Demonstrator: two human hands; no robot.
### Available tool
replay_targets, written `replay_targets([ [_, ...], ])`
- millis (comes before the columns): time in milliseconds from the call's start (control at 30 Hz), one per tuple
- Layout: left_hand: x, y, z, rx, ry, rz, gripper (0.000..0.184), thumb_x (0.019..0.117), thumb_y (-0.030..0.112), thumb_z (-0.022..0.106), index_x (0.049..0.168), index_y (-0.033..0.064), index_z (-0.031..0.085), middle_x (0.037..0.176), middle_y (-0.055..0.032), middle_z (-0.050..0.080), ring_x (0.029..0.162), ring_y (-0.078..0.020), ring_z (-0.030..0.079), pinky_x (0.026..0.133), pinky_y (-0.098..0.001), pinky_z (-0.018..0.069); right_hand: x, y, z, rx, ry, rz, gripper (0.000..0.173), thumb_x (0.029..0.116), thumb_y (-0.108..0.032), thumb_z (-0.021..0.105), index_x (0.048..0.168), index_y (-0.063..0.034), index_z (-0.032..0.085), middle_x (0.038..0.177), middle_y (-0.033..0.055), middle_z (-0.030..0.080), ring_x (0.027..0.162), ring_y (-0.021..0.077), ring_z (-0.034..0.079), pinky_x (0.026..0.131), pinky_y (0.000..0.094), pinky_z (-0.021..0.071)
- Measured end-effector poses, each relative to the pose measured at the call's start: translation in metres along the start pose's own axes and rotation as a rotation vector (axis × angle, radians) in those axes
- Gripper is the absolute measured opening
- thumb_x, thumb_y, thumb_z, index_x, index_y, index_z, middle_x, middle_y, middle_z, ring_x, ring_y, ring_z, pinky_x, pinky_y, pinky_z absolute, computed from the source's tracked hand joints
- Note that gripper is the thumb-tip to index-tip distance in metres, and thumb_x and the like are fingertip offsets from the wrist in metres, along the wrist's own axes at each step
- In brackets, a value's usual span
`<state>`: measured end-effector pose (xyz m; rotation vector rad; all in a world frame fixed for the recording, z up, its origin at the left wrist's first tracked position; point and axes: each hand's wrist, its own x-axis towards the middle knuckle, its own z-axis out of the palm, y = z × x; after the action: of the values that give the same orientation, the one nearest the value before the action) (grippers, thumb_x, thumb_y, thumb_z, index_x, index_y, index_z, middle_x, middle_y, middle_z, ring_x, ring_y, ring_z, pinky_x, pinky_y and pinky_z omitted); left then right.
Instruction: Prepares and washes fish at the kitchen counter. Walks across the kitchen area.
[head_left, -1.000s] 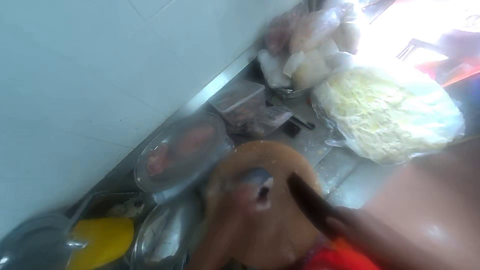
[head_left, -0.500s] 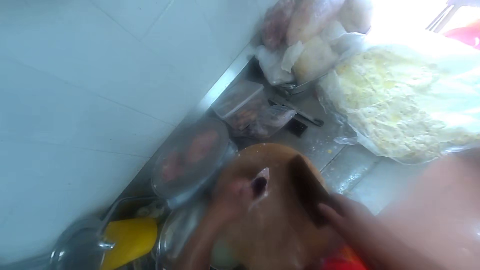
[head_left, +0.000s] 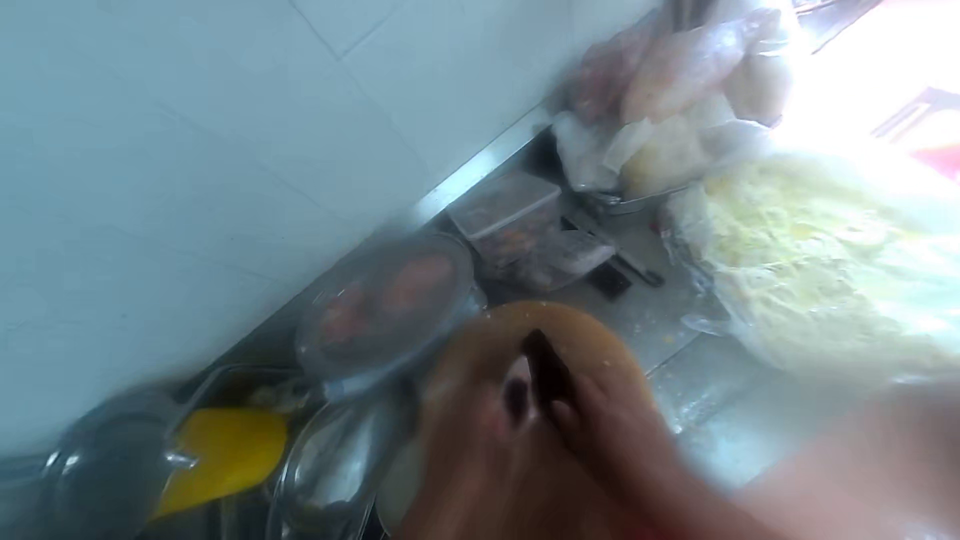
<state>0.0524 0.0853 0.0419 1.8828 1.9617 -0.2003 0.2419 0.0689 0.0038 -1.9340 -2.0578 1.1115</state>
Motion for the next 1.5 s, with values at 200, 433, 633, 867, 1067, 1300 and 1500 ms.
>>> replay_targets([
  [200, 0.004, -0.019, 0.031, -0.117, 0.206, 0.076, 0.033, 0.0985, 0.028, 0.052, 0.113, 0.0049, 0.071, 0.095, -0.0154, 0.073, 0.086, -0.0321, 0.073, 0.076, -0.055, 0.0593, 0.021, -0.036, -0.02, 0.606, -0.388, 0.036, 0.038, 0.102, -0.026, 0.059, 0.135, -0.0078, 0.06, 0.107, 0.0112, 0.072, 0.087, 0.0226, 0.072, 0.076, 0.0431, 0.0596],
  [433, 0.005, -0.013, 0.027, -0.275, 0.002, 0.03, 0.041, 0.099, 0.033, 0.05, 0.122, 0.0035, 0.068, 0.099, -0.0182, 0.073, 0.09, -0.0348, 0.072, 0.081, -0.0575, 0.0575, 0.039, -0.029, -0.008, 0.387, -0.339, 0.057, 0.032, 0.0989, -0.035, 0.058, 0.115, -0.0083, 0.065, 0.097, 0.0116, 0.07, 0.085, 0.0254, 0.071, 0.076, 0.0492, 0.0594],
  [633, 0.011, -0.009, 0.05, -0.284, 0.06, 0.021, 0.035, 0.0996, 0.028, 0.05, 0.116, 0.0032, 0.07, 0.1, -0.0171, 0.073, 0.091, -0.0337, 0.072, 0.081, -0.0569, 0.0579, 0.053, -0.024, 0.016, 0.17, -0.224, 0.009, 0.021, 0.0964, -0.023, 0.061, 0.109, -0.0077, 0.066, 0.097, 0.0135, 0.071, 0.091, 0.0302, 0.072, 0.078, 0.0536, 0.0591],
  [867, 0.029, -0.009, 0.004, -0.428, -0.177, -0.138, 0.033, 0.1021, 0.023, 0.046, 0.12, 0.0048, 0.067, 0.1, -0.0145, 0.072, 0.091, -0.0274, 0.072, 0.084, -0.0509, 0.0585, 0.063, -0.029, 0.018, 0.309, -0.212, -0.001, 0.04, 0.1094, -0.036, 0.039, 0.113, -0.0063, 0.065, 0.093, 0.0104, 0.07, 0.079, 0.0219, 0.071, 0.072, 0.0426, 0.0607],
  [1067, 0.033, -0.019, 0.01, -0.522, -0.262, -0.106, 0.032, 0.1027, 0.023, 0.046, 0.125, 0.0078, 0.064, 0.101, -0.0091, 0.071, 0.089, -0.0197, 0.072, 0.081, -0.0443, 0.0615, 0.071, -0.023, 0.021, 0.387, -0.336, 0.056, 0.023, 0.1026, -0.025, 0.055, 0.118, -0.0092, 0.063, 0.095, 0.008, 0.071, 0.075, 0.0186, 0.072, 0.07, 0.0402, 0.0633],
  [1300, 0.01, -0.016, 0.002, -0.598, 0.055, -0.141, 0.029, 0.1016, 0.024, 0.054, 0.116, 0.006, 0.071, 0.103, -0.0107, 0.074, 0.098, -0.0219, 0.071, 0.09, -0.0446, 0.058, 0.052, -0.069, 0.018, 0.245, -0.001, -0.055, 0.048, 0.1091, -0.04, 0.042, 0.103, -0.0046, 0.074, 0.09, 0.0127, 0.072, 0.081, 0.0257, 0.07, 0.074, 0.0496, 0.057],
  [1500, -0.053, -0.082, -0.041, -0.676, 0.284, -0.244, 0.034, 0.1041, 0.029, 0.051, 0.121, 0.007, 0.07, 0.104, -0.0117, 0.073, 0.098, -0.0251, 0.071, 0.088, -0.0484, 0.0579, 0.016, -0.171, -0.003, 0.093, -0.251, -0.281, 0.036, 0.1059, -0.023, 0.049, 0.118, 0.0064, 0.065, 0.1, 0.022, 0.072, 0.089, 0.0352, 0.074, 0.08, 0.0542, 0.0603],
])
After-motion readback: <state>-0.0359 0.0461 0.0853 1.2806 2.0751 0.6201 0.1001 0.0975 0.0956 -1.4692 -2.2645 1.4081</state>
